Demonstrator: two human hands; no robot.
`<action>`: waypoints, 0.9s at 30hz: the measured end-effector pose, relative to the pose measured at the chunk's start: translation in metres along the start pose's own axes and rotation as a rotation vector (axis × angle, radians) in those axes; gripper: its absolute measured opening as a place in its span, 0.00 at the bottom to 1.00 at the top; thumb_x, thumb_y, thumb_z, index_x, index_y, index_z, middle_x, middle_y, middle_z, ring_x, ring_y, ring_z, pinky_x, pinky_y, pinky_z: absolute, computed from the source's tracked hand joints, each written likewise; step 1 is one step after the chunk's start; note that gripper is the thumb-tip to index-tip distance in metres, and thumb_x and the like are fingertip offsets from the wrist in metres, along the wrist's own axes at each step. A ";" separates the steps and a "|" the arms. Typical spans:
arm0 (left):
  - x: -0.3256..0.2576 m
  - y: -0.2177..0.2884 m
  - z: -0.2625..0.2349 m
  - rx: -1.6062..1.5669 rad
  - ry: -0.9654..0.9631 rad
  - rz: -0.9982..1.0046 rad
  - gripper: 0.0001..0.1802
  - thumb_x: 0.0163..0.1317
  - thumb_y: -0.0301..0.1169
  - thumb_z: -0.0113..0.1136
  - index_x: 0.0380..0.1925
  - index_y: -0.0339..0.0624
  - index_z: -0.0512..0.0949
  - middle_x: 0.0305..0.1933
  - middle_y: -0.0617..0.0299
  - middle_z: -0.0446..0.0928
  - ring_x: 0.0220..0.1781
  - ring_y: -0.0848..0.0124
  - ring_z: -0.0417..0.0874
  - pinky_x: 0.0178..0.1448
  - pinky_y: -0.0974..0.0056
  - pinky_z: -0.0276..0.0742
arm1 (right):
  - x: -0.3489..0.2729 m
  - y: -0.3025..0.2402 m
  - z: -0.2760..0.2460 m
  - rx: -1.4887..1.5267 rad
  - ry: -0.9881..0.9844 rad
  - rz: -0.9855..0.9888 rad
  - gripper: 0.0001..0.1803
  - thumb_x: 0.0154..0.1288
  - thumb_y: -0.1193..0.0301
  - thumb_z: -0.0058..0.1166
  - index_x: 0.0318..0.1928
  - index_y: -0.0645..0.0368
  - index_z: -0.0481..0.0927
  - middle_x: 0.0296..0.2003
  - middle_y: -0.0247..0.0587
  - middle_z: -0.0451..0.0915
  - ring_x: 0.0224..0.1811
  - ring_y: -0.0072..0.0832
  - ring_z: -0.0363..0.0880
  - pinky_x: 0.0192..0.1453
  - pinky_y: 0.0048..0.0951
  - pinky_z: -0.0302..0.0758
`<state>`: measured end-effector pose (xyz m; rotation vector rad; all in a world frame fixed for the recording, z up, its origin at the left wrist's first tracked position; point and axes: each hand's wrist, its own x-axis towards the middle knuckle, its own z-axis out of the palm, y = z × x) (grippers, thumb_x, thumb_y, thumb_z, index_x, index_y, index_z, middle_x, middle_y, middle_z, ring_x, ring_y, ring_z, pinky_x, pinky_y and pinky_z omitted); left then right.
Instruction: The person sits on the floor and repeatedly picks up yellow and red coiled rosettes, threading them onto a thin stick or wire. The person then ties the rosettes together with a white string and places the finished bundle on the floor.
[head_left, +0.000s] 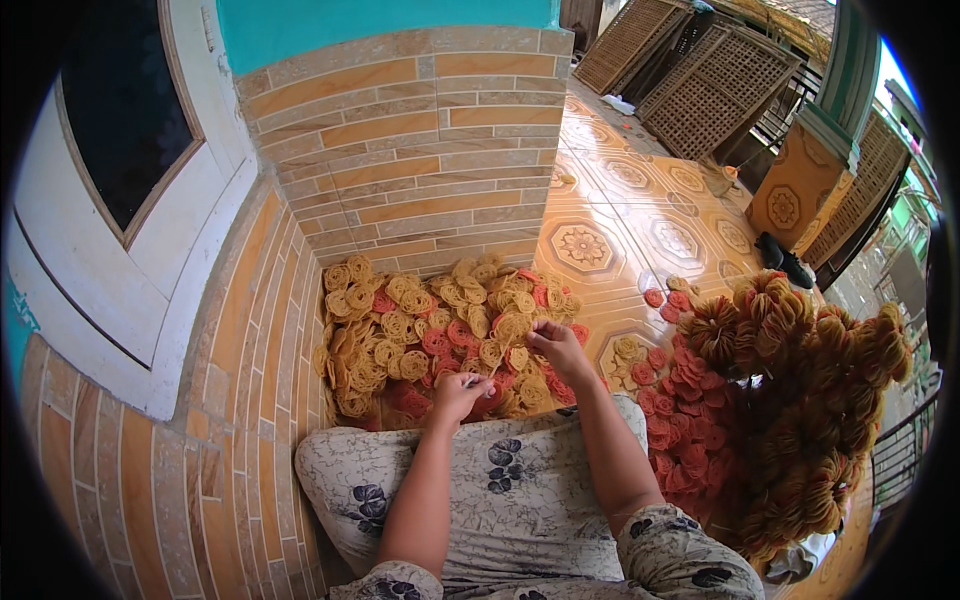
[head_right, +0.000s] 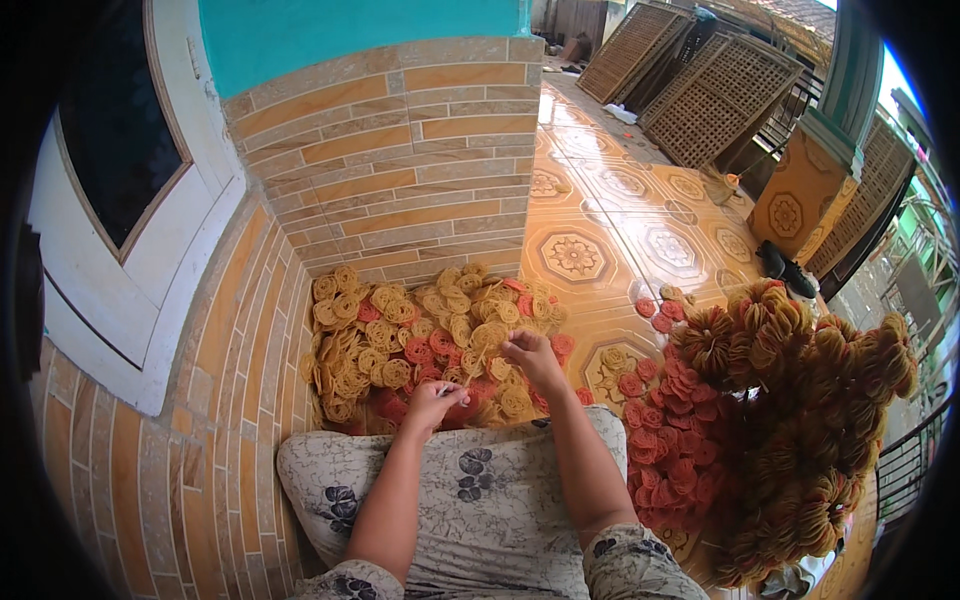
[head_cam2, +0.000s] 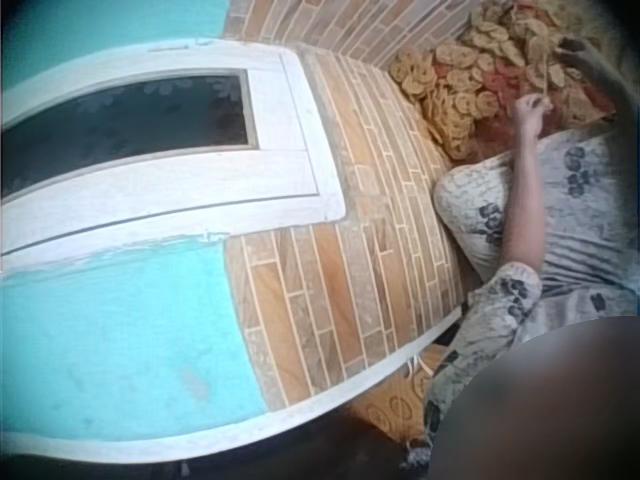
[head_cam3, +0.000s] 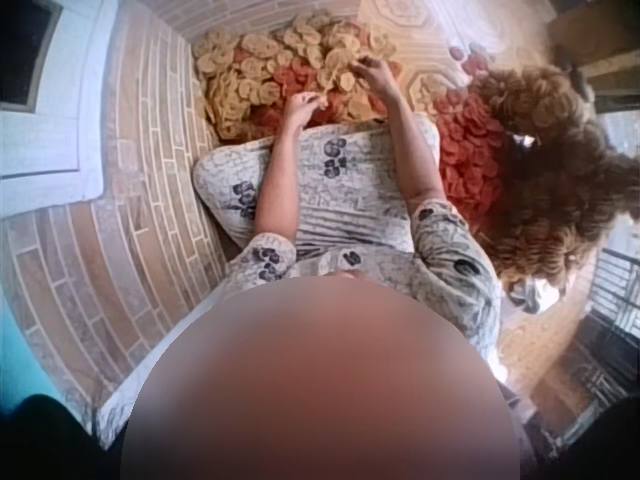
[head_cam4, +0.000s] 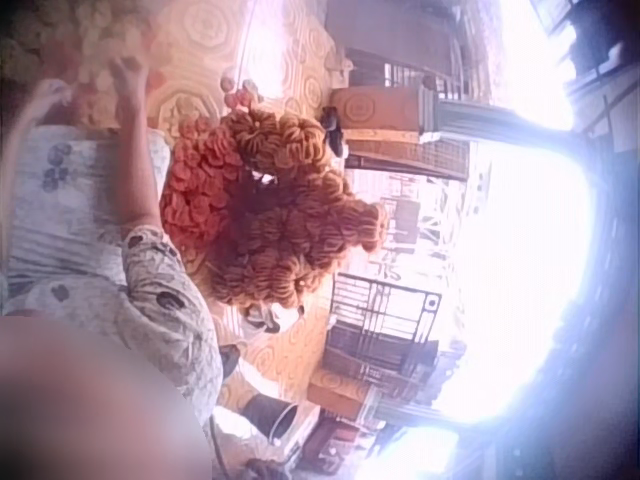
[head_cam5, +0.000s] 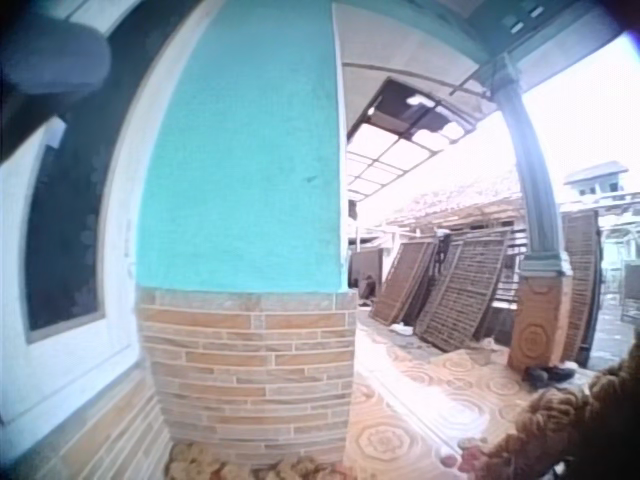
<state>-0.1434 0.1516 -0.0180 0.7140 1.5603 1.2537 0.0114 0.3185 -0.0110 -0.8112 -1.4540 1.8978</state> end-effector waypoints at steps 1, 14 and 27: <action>0.000 0.000 0.000 -0.004 -0.014 0.002 0.10 0.61 0.32 0.63 0.36 0.35 0.81 0.33 0.61 0.82 0.37 0.75 0.80 0.49 0.68 0.72 | 0.000 0.000 0.000 0.012 -0.012 0.012 0.05 0.65 0.75 0.56 0.39 0.58 0.73 0.32 0.26 0.76 0.34 0.14 0.73 0.40 0.18 0.72; 0.005 -0.006 -0.004 -0.036 -0.023 -0.022 0.09 0.62 0.33 0.62 0.35 0.37 0.81 0.33 0.62 0.83 0.42 0.74 0.79 0.57 0.63 0.67 | 0.001 0.000 0.000 -0.058 -0.038 -0.023 0.04 0.68 0.73 0.54 0.40 0.57 0.73 0.33 0.28 0.76 0.35 0.16 0.74 0.43 0.20 0.73; 0.007 -0.009 -0.005 -0.099 0.036 -0.032 0.08 0.62 0.32 0.62 0.35 0.37 0.81 0.33 0.63 0.82 0.41 0.76 0.78 0.50 0.66 0.70 | 0.010 0.014 -0.008 -0.828 -0.271 -0.119 0.08 0.61 0.77 0.53 0.42 0.59 0.80 0.35 0.42 0.80 0.43 0.35 0.79 0.48 0.32 0.73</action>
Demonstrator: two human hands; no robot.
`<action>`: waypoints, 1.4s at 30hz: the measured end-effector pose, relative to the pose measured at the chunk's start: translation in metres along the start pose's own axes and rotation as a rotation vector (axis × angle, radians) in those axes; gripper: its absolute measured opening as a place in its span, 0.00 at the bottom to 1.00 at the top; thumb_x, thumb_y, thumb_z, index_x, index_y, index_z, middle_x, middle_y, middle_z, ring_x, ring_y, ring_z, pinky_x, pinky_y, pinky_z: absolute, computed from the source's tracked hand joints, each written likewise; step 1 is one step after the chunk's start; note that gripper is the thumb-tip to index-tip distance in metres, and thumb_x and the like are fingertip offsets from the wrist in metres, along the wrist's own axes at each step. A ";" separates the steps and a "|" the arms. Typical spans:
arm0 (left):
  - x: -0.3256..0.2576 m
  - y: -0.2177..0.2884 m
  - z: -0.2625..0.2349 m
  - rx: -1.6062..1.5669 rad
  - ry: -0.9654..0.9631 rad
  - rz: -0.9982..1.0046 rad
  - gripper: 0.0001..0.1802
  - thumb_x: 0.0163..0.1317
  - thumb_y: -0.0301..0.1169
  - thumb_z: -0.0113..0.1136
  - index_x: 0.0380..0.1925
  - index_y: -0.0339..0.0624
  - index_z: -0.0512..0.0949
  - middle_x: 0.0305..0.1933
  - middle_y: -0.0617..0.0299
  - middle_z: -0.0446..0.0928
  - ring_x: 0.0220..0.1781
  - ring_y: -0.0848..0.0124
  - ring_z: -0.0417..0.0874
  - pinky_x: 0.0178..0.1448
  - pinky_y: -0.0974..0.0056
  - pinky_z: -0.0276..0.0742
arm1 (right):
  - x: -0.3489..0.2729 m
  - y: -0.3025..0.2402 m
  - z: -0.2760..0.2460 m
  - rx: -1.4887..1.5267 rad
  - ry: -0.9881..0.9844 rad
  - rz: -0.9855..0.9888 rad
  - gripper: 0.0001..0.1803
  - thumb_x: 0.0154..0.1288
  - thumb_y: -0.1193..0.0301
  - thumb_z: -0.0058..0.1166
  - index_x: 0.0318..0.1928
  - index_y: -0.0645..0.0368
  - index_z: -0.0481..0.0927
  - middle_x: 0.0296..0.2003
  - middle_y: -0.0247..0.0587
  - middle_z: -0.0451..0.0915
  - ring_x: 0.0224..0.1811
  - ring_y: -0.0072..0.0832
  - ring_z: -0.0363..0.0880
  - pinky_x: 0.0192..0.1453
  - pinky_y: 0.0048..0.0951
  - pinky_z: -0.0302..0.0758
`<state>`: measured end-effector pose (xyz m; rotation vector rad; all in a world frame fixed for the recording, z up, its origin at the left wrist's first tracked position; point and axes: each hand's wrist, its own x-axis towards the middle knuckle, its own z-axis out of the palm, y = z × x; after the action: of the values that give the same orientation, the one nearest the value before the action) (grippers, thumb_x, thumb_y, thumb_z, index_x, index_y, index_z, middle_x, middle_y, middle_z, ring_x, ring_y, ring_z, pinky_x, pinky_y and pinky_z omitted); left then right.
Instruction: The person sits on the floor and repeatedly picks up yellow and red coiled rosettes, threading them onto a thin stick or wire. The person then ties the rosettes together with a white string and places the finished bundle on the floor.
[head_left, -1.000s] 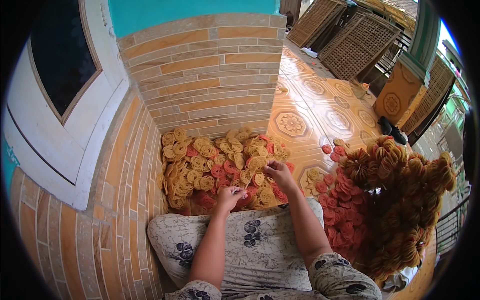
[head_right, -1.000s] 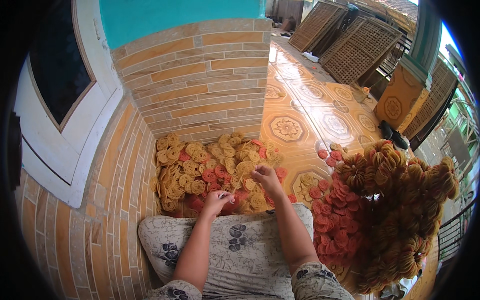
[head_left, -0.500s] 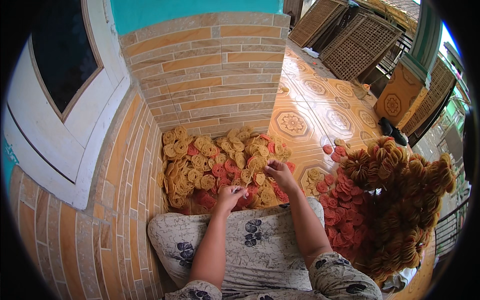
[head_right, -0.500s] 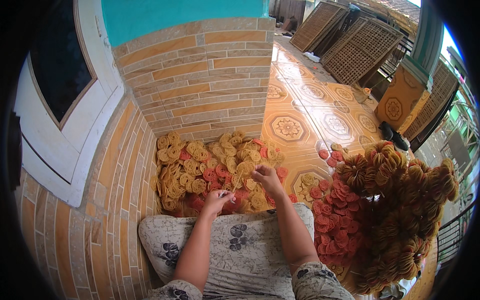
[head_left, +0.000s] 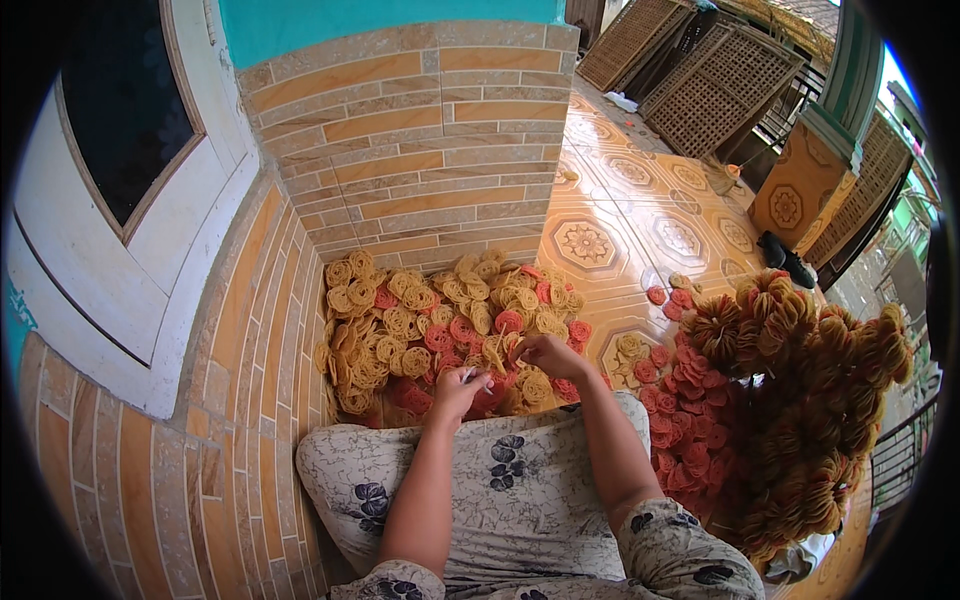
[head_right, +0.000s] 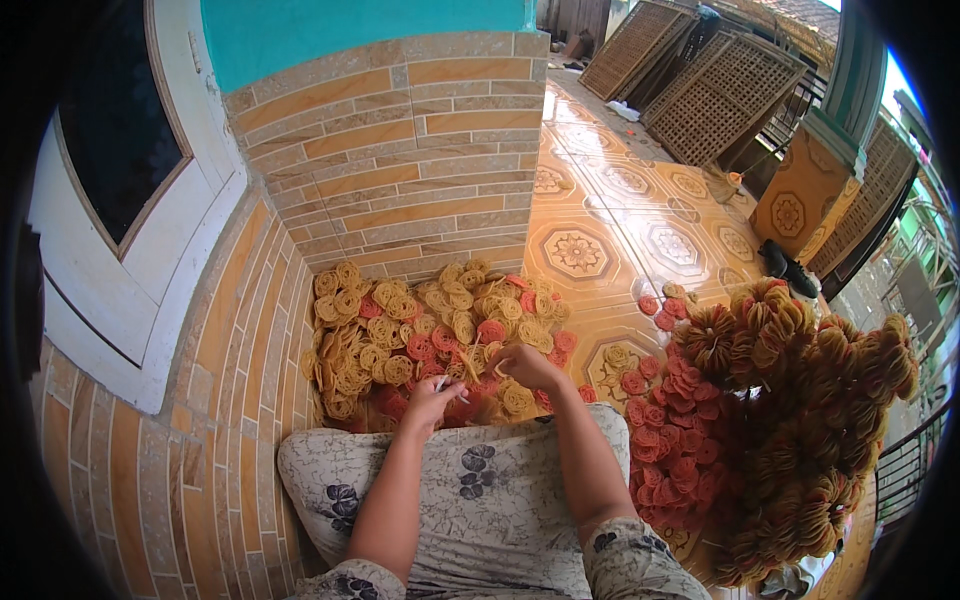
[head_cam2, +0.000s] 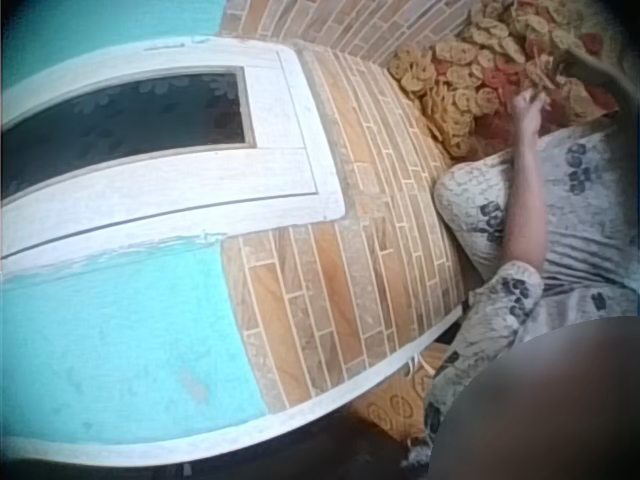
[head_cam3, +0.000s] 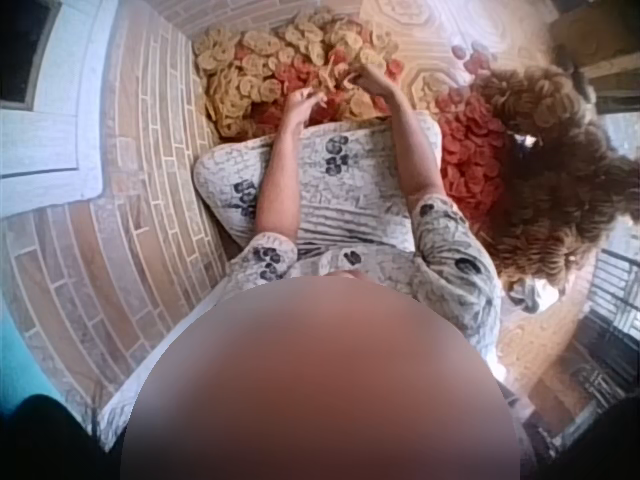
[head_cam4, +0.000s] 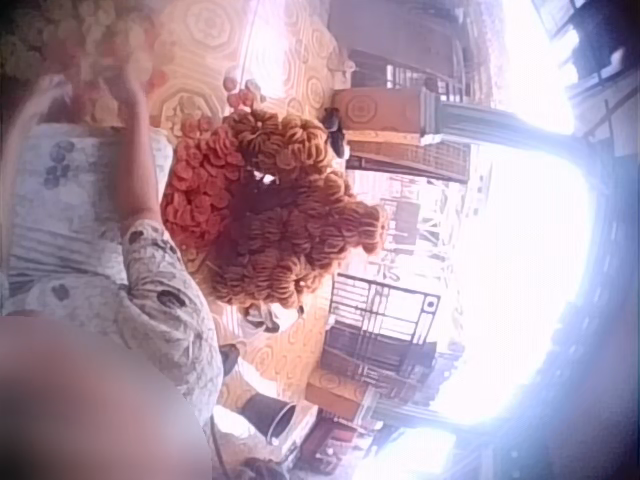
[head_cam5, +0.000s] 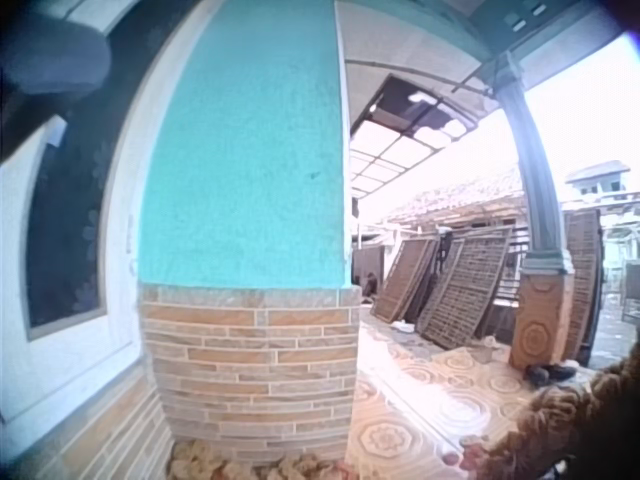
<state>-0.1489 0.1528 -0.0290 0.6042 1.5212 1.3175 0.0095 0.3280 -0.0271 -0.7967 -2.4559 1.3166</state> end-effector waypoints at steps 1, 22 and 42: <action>0.001 -0.001 0.000 0.013 0.004 0.011 0.09 0.62 0.31 0.62 0.36 0.37 0.80 0.33 0.62 0.82 0.40 0.76 0.78 0.49 0.67 0.70 | 0.003 0.005 0.004 -0.119 0.039 -0.022 0.09 0.60 0.78 0.53 0.42 0.59 0.81 0.36 0.46 0.81 0.44 0.40 0.80 0.49 0.34 0.73; -0.003 0.002 0.006 0.136 -0.028 0.054 0.10 0.60 0.30 0.64 0.34 0.31 0.80 0.31 0.61 0.82 0.34 0.77 0.80 0.43 0.69 0.74 | -0.006 -0.015 -0.007 0.835 0.325 0.132 0.07 0.65 0.81 0.54 0.42 0.66 0.72 0.39 0.37 0.76 0.41 0.23 0.79 0.48 0.27 0.82; -0.004 0.002 0.009 0.191 0.067 0.220 0.08 0.57 0.27 0.65 0.30 0.31 0.81 0.28 0.59 0.83 0.29 0.77 0.82 0.35 0.70 0.76 | -0.003 -0.025 -0.007 0.667 0.386 0.036 0.07 0.65 0.80 0.53 0.43 0.67 0.72 0.36 0.36 0.77 0.40 0.22 0.78 0.46 0.26 0.80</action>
<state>-0.1397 0.1537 -0.0245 0.8775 1.6853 1.3769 0.0068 0.3202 -0.0022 -0.8097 -1.5662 1.6617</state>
